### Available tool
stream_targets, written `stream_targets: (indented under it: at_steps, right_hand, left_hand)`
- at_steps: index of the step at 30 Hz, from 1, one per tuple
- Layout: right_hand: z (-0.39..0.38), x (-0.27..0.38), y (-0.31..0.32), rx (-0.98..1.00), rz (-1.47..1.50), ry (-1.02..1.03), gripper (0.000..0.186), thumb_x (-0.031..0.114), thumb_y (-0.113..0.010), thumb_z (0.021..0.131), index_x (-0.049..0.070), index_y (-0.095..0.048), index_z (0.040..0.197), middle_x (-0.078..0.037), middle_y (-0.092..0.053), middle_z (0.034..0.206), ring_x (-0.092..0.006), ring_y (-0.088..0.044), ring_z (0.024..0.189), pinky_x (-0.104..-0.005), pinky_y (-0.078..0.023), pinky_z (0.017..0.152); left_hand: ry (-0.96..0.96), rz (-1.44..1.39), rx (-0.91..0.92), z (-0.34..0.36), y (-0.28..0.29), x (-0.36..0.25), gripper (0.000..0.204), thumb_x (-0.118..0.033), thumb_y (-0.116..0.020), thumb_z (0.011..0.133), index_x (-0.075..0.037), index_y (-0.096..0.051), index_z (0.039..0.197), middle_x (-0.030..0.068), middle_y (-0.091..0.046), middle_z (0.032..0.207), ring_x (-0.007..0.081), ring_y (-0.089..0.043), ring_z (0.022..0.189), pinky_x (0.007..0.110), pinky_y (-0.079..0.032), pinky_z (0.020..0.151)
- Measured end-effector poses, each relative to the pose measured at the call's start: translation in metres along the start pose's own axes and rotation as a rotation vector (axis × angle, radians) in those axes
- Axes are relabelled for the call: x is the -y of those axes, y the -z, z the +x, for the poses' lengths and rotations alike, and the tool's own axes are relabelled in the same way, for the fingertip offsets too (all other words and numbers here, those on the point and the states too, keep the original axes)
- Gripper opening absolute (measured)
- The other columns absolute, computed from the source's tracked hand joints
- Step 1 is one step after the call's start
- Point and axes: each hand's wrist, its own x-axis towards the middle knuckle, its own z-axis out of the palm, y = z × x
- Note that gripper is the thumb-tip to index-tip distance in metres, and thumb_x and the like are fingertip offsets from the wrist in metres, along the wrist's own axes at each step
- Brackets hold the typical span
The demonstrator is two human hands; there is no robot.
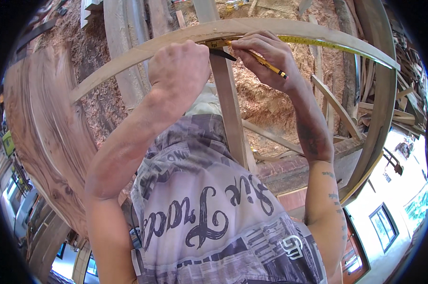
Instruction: The person builds a furniture frame by measuring wooden strips with a tape measure, marking them with a pencil, and hammering nails into the wood.
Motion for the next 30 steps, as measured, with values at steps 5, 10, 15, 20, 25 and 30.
stream_targets:
  at_steps: [5, 10, 15, 20, 25, 30]
  right_hand:
    - [-0.002, -0.001, -0.001, 0.023, 0.031, -0.034, 0.023, 0.006, -0.071, 0.083, 0.004, -0.069, 0.107, -0.01, -0.071, 0.098, -0.0277, -0.067, 0.091, -0.0373, -0.051, 0.084]
    - [-0.002, -0.001, -0.001, 0.017, 0.025, -0.034, 0.022, 0.005, -0.07, 0.083, 0.004, -0.07, 0.106, -0.01, -0.071, 0.096, -0.0276, -0.067, 0.09, -0.0371, -0.051, 0.083]
    - [0.001, 0.001, 0.001, 0.026, 0.008, -0.007, 0.024, 0.002, -0.074, 0.083, 0.003, -0.072, 0.107, -0.01, -0.072, 0.095, -0.0246, -0.068, 0.091, -0.035, -0.053, 0.08]
    - [0.002, 0.002, 0.001, 0.036, 0.012, -0.045, 0.021, 0.006, -0.07, 0.084, 0.003, -0.07, 0.105, -0.01, -0.071, 0.095, -0.0274, -0.067, 0.09, -0.037, -0.05, 0.084]
    - [0.0, 0.0, -0.002, 0.019, 0.009, -0.026, 0.02, 0.007, -0.07, 0.085, 0.004, -0.07, 0.105, -0.009, -0.071, 0.096, -0.0277, -0.066, 0.09, -0.0373, -0.05, 0.084]
    - [0.001, 0.002, 0.0, 0.035, 0.024, -0.048, 0.02, 0.007, -0.07, 0.085, 0.005, -0.07, 0.105, -0.01, -0.071, 0.098, -0.0285, -0.066, 0.091, -0.0381, -0.05, 0.084]
  left_hand:
    - [-0.012, -0.008, 0.006, -0.001, 0.0, 0.002, 0.015, -0.014, -0.065, 0.082, -0.007, -0.078, 0.086, 0.0137, -0.073, 0.075, 0.0284, -0.075, 0.075, 0.039, -0.061, 0.06]
    - [-0.009, -0.007, 0.032, 0.0, 0.004, 0.001, 0.016, -0.014, -0.064, 0.084, -0.006, -0.078, 0.087, 0.0136, -0.074, 0.076, 0.0281, -0.075, 0.076, 0.039, -0.061, 0.062]
    - [-0.003, -0.002, 0.079, 0.0, 0.005, 0.001, 0.017, -0.014, -0.064, 0.086, -0.005, -0.078, 0.089, 0.0137, -0.074, 0.077, 0.0272, -0.075, 0.078, 0.039, -0.061, 0.063]
    - [-0.005, 0.014, 0.101, 0.001, 0.011, 0.002, 0.017, -0.014, -0.063, 0.086, -0.005, -0.078, 0.09, 0.0143, -0.074, 0.079, 0.0279, -0.075, 0.079, 0.039, -0.061, 0.064]
    - [-0.004, -0.011, 0.116, 0.0, 0.014, 0.002, 0.017, -0.013, -0.064, 0.085, -0.004, -0.077, 0.09, 0.0151, -0.074, 0.08, 0.029, -0.075, 0.08, 0.04, -0.061, 0.066]
    - [-0.01, -0.033, 0.13, -0.002, 0.014, 0.002, 0.018, -0.013, -0.064, 0.084, -0.004, -0.078, 0.09, 0.0156, -0.074, 0.08, 0.0299, -0.075, 0.08, 0.04, -0.061, 0.069]
